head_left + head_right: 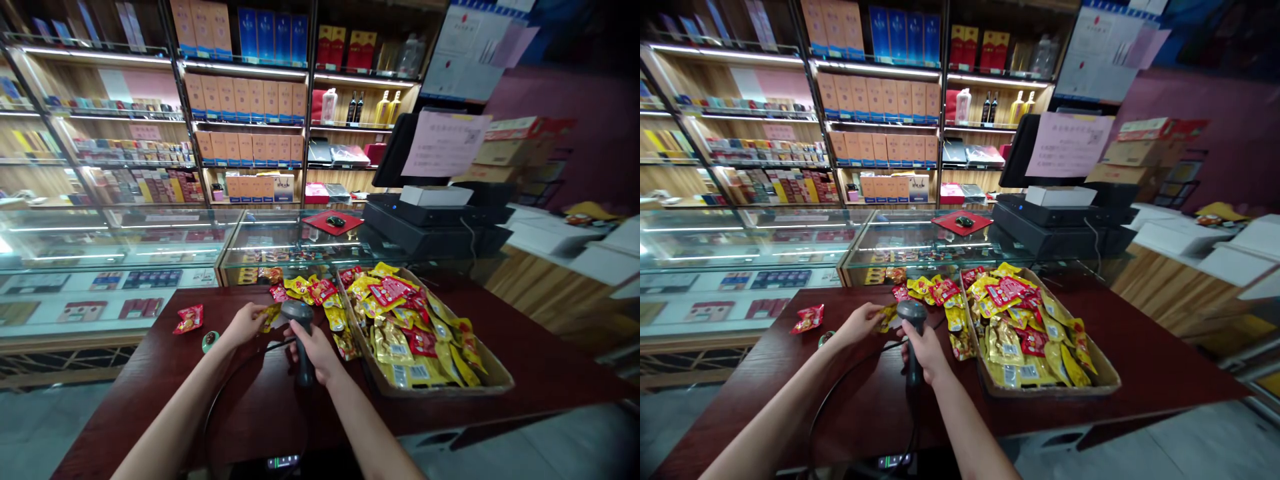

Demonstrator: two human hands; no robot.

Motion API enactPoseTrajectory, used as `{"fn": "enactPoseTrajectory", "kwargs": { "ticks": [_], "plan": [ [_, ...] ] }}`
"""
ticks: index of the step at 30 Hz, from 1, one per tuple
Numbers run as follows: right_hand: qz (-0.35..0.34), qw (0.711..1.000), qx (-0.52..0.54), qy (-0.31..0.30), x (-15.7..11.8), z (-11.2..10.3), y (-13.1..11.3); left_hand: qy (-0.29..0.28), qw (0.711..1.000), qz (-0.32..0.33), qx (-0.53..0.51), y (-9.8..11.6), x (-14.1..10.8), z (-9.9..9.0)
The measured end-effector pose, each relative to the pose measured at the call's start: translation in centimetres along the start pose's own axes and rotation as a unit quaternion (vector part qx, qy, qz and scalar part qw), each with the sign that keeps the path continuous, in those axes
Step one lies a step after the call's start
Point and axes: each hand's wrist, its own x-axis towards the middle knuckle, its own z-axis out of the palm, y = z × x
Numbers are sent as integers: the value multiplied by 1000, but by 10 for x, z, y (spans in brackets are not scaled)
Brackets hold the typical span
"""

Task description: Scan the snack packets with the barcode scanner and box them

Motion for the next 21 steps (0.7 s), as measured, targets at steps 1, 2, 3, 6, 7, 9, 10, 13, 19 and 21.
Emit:
{"fn": "enactPoseTrajectory", "kwargs": {
  "ticks": [1, 2, 3, 6, 7, 9, 10, 13, 19, 21],
  "plan": [
    [-6, 1000, -4, 4, -1, 1, -2, -9, 998, -35, -54, 0, 3, 2],
    [-8, 1000, -5, 9, -2, 1, -3, -26, 990, -72, -119, 0, 4, 3],
    [-6, 1000, -5, 12, -2, 1, -4, -46, 975, -108, -191, 1, 6, 5],
    [8, 1000, -7, 15, -3, -1, -3, -87, 903, -183, -378, 4, 7, 6],
    [15, 1000, -8, 13, -4, -2, -2, -91, 885, -197, -411, 4, 7, 6],
    [27, 1000, -9, 4, -5, -4, -1, -84, 868, -216, -438, 5, 8, 5],
    [33, 999, -8, -2, -6, -4, 0, -79, 866, -224, -440, 5, 8, 5],
    [40, 999, -18, -10, -10, -1, 1, -63, 870, -236, -428, 1, 11, 4],
    [8, 997, -78, -7, -20, 10, 5, -52, 883, -237, -401, -6, 21, 0],
    [2, 996, -94, -13, -22, 12, 7, -50, 883, -241, -400, -3, 25, -2]
  ]
}}
